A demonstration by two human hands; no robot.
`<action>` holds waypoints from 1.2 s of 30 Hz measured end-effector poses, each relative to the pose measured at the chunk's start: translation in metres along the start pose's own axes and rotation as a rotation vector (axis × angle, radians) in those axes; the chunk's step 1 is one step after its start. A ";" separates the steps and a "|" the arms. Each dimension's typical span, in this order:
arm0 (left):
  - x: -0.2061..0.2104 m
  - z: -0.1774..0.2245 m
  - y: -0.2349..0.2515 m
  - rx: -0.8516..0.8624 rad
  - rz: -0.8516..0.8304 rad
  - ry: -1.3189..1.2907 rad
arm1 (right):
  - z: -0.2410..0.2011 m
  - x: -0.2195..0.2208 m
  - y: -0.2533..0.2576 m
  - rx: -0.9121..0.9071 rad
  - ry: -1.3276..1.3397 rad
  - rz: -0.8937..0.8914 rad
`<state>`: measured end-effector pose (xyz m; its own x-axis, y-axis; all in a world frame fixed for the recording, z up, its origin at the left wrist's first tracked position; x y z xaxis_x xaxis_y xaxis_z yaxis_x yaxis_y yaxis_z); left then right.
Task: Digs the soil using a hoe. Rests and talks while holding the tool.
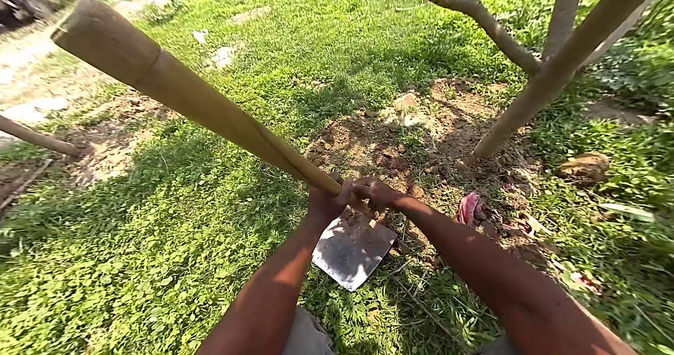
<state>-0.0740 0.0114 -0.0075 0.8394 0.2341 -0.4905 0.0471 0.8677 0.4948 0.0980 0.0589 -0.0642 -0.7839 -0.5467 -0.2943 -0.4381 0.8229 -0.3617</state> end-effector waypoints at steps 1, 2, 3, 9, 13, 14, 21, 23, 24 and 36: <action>-0.002 0.000 0.001 -0.028 0.016 0.025 | -0.003 -0.002 0.000 0.015 0.030 0.005; -0.004 0.001 0.002 -0.049 0.028 0.034 | -0.006 -0.006 0.000 0.024 0.063 0.020; -0.005 0.001 0.002 -0.064 0.033 0.042 | -0.008 -0.010 0.001 0.035 0.099 0.045; -0.006 0.000 0.003 -0.093 0.002 0.048 | -0.015 -0.040 0.000 0.049 0.432 0.428; 0.004 0.002 0.006 -0.065 0.051 0.021 | -0.003 -0.021 0.001 -0.054 0.166 0.354; 0.004 0.002 0.005 -0.047 0.064 0.001 | 0.002 -0.010 0.003 -0.065 0.078 0.215; -0.007 -0.001 0.004 -0.077 0.042 0.075 | -0.007 -0.011 0.004 0.091 0.170 0.111; -0.006 -0.003 0.003 -0.064 0.033 0.063 | -0.008 -0.022 0.005 0.111 0.310 0.245; -0.006 -0.003 0.002 -0.059 0.023 0.060 | -0.011 -0.028 0.003 0.106 0.381 0.313; 0.003 0.005 0.002 0.010 0.021 0.017 | -0.003 0.002 0.001 0.012 0.009 0.027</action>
<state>-0.0690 0.0117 -0.0044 0.8309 0.2602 -0.4919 0.0349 0.8579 0.5127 0.0947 0.0591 -0.0627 -0.7993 -0.5229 -0.2963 -0.4116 0.8355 -0.3641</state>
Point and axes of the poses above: each hand's wrist, its own y-axis towards the middle knuckle, its own x-axis out of the palm, z = x × y, the point moved 3 cm from there along y, towards the middle knuckle, and after that the axes turned 2 degrees about z, right-handed, at the moved point
